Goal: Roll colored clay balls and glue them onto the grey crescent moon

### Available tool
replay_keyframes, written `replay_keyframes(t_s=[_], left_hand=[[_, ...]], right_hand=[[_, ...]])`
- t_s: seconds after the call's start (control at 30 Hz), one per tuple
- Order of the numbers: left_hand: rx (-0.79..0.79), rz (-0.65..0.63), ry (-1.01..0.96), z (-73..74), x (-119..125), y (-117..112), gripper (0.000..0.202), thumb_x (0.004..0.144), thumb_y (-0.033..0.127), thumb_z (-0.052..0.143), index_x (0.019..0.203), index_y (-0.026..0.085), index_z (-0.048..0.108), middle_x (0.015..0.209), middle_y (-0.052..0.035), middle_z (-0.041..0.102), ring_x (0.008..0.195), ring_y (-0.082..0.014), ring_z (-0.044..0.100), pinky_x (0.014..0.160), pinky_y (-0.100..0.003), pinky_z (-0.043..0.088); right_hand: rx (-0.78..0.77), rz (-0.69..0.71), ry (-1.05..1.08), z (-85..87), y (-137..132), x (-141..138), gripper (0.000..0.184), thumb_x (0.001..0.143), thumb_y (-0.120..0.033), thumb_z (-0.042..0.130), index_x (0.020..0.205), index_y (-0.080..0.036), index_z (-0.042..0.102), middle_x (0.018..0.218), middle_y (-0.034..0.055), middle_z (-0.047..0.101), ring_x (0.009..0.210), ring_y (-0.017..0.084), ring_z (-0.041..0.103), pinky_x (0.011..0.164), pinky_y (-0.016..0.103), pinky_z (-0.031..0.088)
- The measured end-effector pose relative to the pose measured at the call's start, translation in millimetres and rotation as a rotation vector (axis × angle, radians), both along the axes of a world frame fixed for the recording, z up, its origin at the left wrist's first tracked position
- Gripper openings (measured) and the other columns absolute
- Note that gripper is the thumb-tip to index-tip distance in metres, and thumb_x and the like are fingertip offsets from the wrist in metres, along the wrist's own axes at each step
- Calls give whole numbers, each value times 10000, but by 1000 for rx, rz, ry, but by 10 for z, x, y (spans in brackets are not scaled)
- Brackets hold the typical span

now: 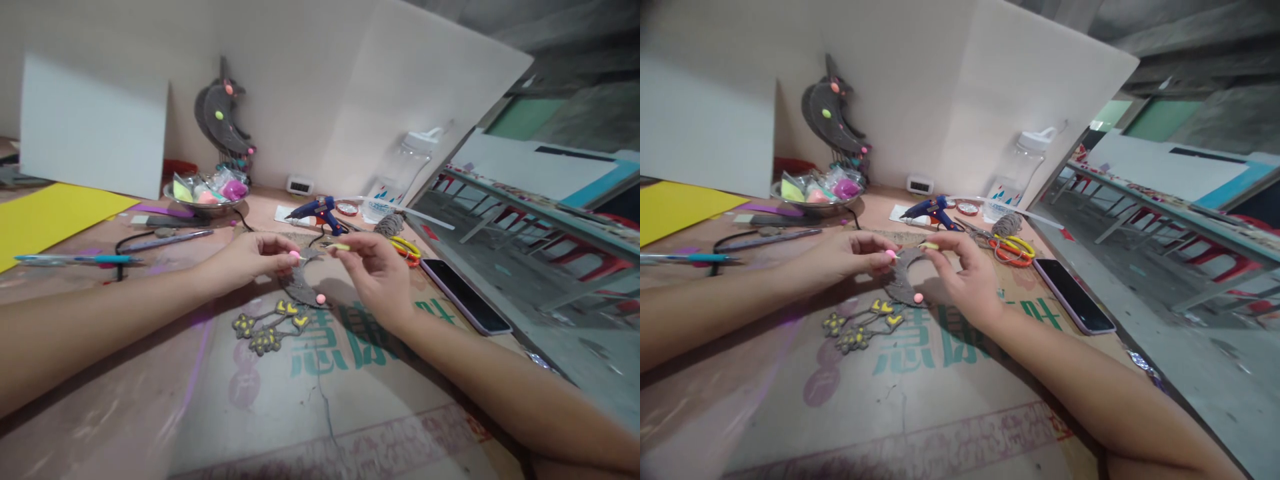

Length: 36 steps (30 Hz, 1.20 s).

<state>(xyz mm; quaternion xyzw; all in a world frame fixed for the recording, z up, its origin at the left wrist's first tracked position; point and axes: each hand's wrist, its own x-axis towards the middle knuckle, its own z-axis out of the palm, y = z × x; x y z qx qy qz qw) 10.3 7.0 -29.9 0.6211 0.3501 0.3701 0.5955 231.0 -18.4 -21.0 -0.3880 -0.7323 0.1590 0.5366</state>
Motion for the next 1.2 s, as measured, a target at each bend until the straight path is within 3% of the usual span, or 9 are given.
replay_keyframes(t_s=[0.13, 0.3, 0.5, 0.77, 0.97, 1.2], left_hand=[[-21, -2, -31, -26, 11, 7, 227, 747, 331, 723, 885, 157, 679, 775, -23, 665, 659, -92, 587, 655, -226, 506], [4, -7, -35, -19, 27, -10, 266, 746, 369, 720, 867, 135, 684, 742, -29, 646, 649, -99, 576, 645, -238, 504], [-22, -27, -9, 27, 52, -83, 258, 736, 336, 723, 883, 131, 670, 722, -15, 640, 638, -105, 589, 626, -238, 497], [40, -57, 70, 27, 51, -120, 230, 754, 322, 701, 891, 139, 673, 766, -21, 665, 666, -101, 588, 615, -207, 466], [52, -63, 116, 45, 68, -153, 201, 765, 296, 686, 896, 143, 673, 753, -15, 663, 664, -96, 585, 601, -196, 445], [54, -62, 164, 82, 84, -179, 189, 777, 291, 674, 903, 150, 667, 760, -15, 666, 606, -80, 564, 534, -176, 433]], right_hand=[[-159, 2, 111, 84, 114, 46, 122, 859, -323, 593, 932, -228, 570, 830, 14, 672, 785, 154, 671, 773, 322, 548], [-305, 51, 1, 4, 154, 39, 141, 827, -322, 627, 881, -200, 582, 787, 16, 676, 749, 154, 664, 736, 308, 533], [-199, 149, -108, -33, 0, -41, 125, 826, -285, 649, 921, -215, 608, 880, 24, 687, 806, 155, 670, 728, 296, 552], [3, 126, -292, 16, -109, -111, 90, 837, -268, 645, 907, -213, 632, 815, 3, 693, 712, 135, 647, 638, 256, 550], [100, 185, -367, -10, -98, -108, 99, 868, -239, 611, 958, -208, 637, 853, 12, 709, 741, 131, 655, 705, 258, 527], [73, 162, -379, -25, -117, -125, 50, 874, -196, 561, 902, -199, 602, 790, 7, 669, 715, 127, 625, 692, 261, 511]])
